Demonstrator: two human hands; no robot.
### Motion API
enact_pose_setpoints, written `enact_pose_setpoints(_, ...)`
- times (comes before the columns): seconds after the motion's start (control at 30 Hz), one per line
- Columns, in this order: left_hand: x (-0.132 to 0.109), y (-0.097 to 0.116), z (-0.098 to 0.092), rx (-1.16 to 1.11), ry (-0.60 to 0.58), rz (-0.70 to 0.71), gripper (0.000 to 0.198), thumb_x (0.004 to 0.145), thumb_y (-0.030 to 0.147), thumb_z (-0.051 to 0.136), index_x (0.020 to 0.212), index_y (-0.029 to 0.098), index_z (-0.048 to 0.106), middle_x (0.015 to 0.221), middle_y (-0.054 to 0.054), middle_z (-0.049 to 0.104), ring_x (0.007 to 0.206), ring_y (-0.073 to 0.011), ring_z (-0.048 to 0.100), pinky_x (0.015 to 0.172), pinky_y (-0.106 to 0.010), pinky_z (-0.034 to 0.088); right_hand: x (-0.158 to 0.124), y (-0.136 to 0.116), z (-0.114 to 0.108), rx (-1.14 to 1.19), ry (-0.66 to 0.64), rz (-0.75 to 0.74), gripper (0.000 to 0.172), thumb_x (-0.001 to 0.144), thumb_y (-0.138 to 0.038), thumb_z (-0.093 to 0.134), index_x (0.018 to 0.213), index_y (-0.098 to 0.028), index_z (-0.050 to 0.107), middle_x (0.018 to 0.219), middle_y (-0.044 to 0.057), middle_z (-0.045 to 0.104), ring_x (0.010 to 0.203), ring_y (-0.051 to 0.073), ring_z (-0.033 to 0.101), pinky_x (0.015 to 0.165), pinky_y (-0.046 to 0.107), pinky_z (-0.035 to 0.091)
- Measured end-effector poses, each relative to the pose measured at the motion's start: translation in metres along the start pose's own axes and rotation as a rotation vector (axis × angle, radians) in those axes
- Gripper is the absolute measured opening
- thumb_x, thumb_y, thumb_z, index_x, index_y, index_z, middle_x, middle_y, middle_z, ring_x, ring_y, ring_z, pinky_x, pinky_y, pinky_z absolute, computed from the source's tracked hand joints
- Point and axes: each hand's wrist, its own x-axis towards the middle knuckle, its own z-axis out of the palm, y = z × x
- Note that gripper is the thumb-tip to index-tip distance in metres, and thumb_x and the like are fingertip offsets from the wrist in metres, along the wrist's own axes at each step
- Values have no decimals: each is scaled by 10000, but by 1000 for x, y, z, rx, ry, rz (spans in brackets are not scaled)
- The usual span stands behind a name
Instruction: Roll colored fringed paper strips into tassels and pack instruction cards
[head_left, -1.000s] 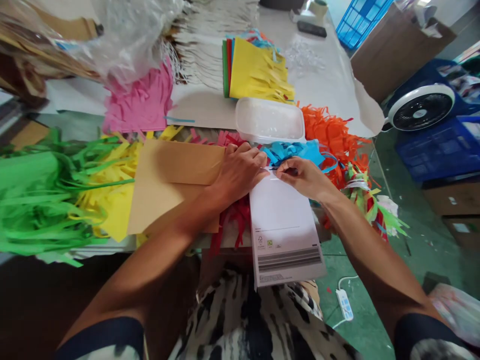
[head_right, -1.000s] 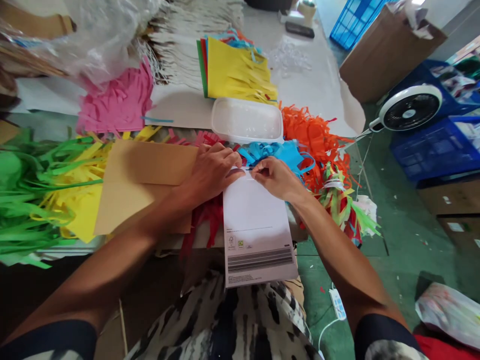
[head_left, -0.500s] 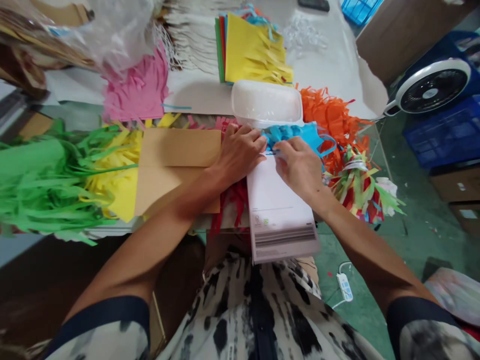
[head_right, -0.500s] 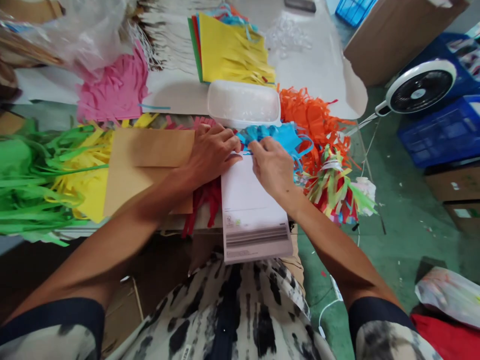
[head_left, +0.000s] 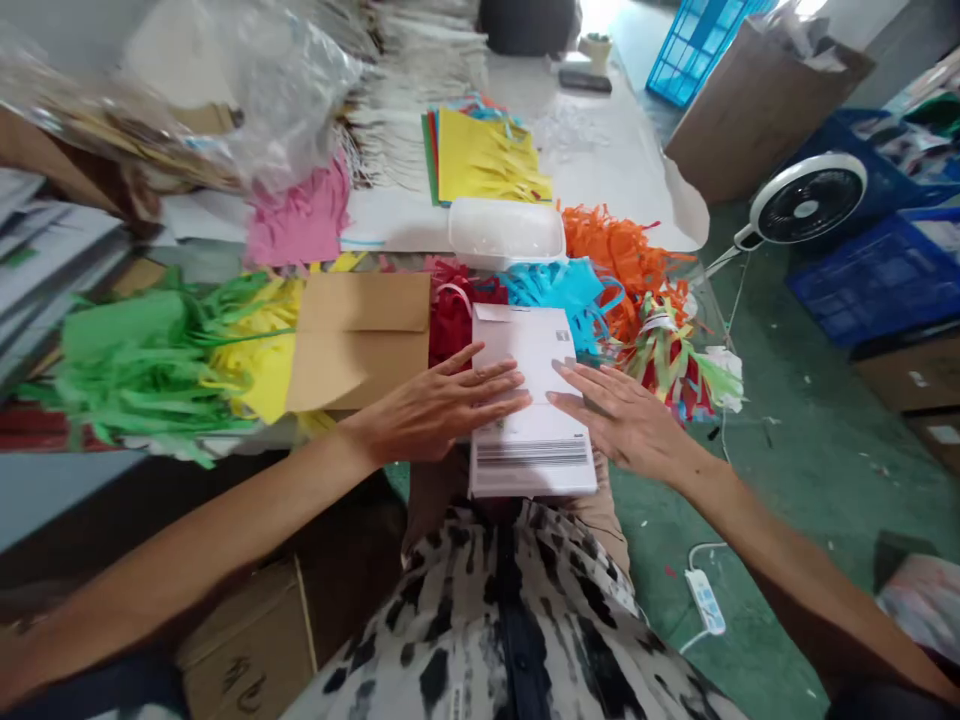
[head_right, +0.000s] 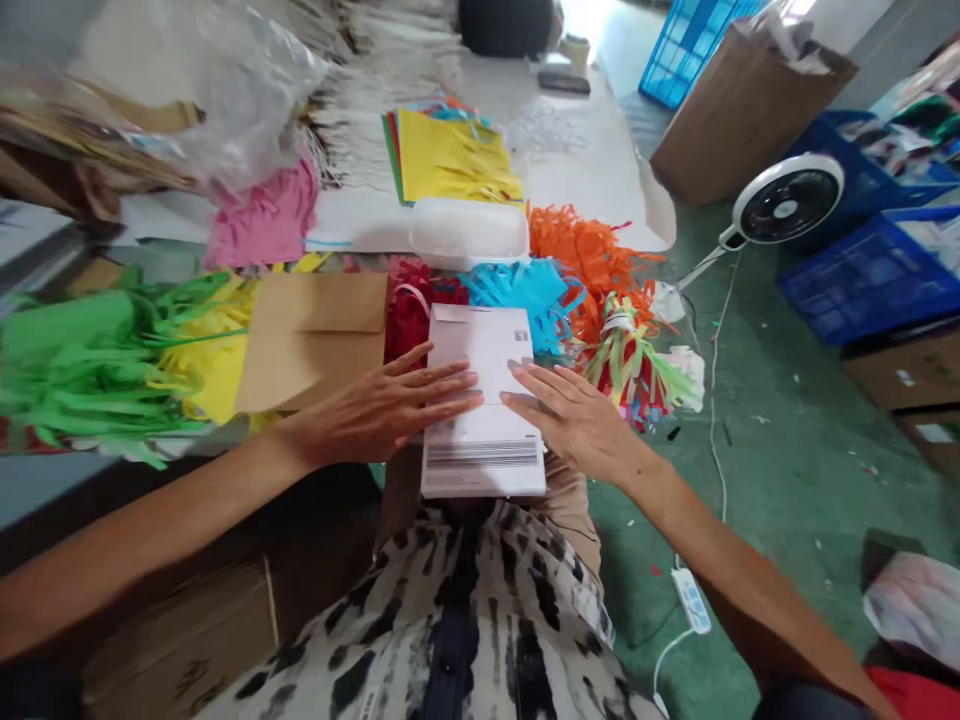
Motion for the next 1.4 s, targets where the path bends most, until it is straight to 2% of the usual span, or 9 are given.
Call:
enact_pose_setpoints(0.13, 4, 2, -5, -82, 98, -13, 680, 960, 290, 708, 1597, 276, 471, 1610, -109, 553, 1558, -298, 443, 1353, -583, 177, 2, 10, -3, 216, 128, 32, 562, 1055, -236, 508, 1612, -274, 455, 1681, 85, 457, 1586, 268, 389, 1291, 543, 374)
enact_pose_setpoints(0.37, 23, 9, -68, -385, 554, -78, 625, 880, 421, 829, 1455, 253, 651, 1442, -134, 697, 1380, -323, 629, 1207, -502, 468, 22, 4, -56, 729, 753, 338, 396, 965, -571, 673, 1174, -246, 755, 1186, 76, 788, 1140, 271, 735, 1037, 448, 583)
enact_pose_setpoints(0.53, 40, 14, -79, -824, 814, -235, 389, 941, 511, 740, 1169, 204, 812, 1072, -79, 816, 964, -242, 765, 869, -334, 611, 42, -15, -76, 884, 828, 488, 336, 922, -564, 734, 1011, -241, 762, 934, 21, 784, 805, 188, 706, 770, 320, 587)
enact_pose_setpoints(0.7, 46, 7, -58, -1164, 771, -459, 377, 910, 525, 770, 1124, 218, 817, 974, -45, 808, 788, -172, 728, 701, -251, 579, 43, -26, -62, 1065, 681, 422, 345, 963, -541, 687, 1150, -259, 750, 1104, 33, 777, 1005, 225, 708, 973, 400, 562)
enact_pose_setpoints(0.83, 46, -10, -70, -1178, 639, -633, 497, 824, 608, 815, 1105, 198, 820, 898, -51, 801, 718, -180, 711, 632, -253, 567, 39, -37, -46, 1258, 610, 454, 428, 890, -592, 747, 1152, -255, 742, 1051, 44, 752, 950, 223, 689, 923, 389, 568)
enact_pose_setpoints(0.97, 53, -35, -102, -932, 320, -552, 495, 855, 627, 755, 1132, 224, 830, 964, -49, 811, 726, -178, 698, 624, -249, 544, 28, -43, -37, 1405, 831, 651, 484, 883, -602, 739, 1237, -275, 692, 980, 21, 708, 853, 185, 650, 760, 301, 543)
enact_pose_setpoints(1.13, 89, -60, -119, -363, 143, -454, 372, 948, 507, 644, 1170, 272, 827, 896, -22, 793, 758, -184, 680, 711, -289, 536, 28, -58, -6, 1243, 738, 787, 406, 960, -620, 617, 963, -220, 683, 737, -28, 543, 658, 141, 476, 615, 264, 426)
enact_pose_setpoints(1.3, 126, -20, -74, 238, 332, -523, 413, 999, 404, 625, 1360, 235, 732, 1238, -122, 733, 1145, -311, 663, 978, -426, 520, 35, -80, 25, 1174, 738, 886, 370, 1038, -551, 487, 1094, -221, 645, 808, -17, 592, 699, 158, 510, 648, 280, 435)
enact_pose_setpoints(1.4, 131, 28, -33, 289, 270, -663, 694, 987, 566, 617, 1558, 179, 531, 1185, -150, 691, 1045, -318, 683, 847, -394, 546, 23, -72, 11, 918, 638, 833, 322, 1067, -470, 481, 1148, -227, 677, 949, 32, 693, 848, 190, 615, 797, 322, 491)
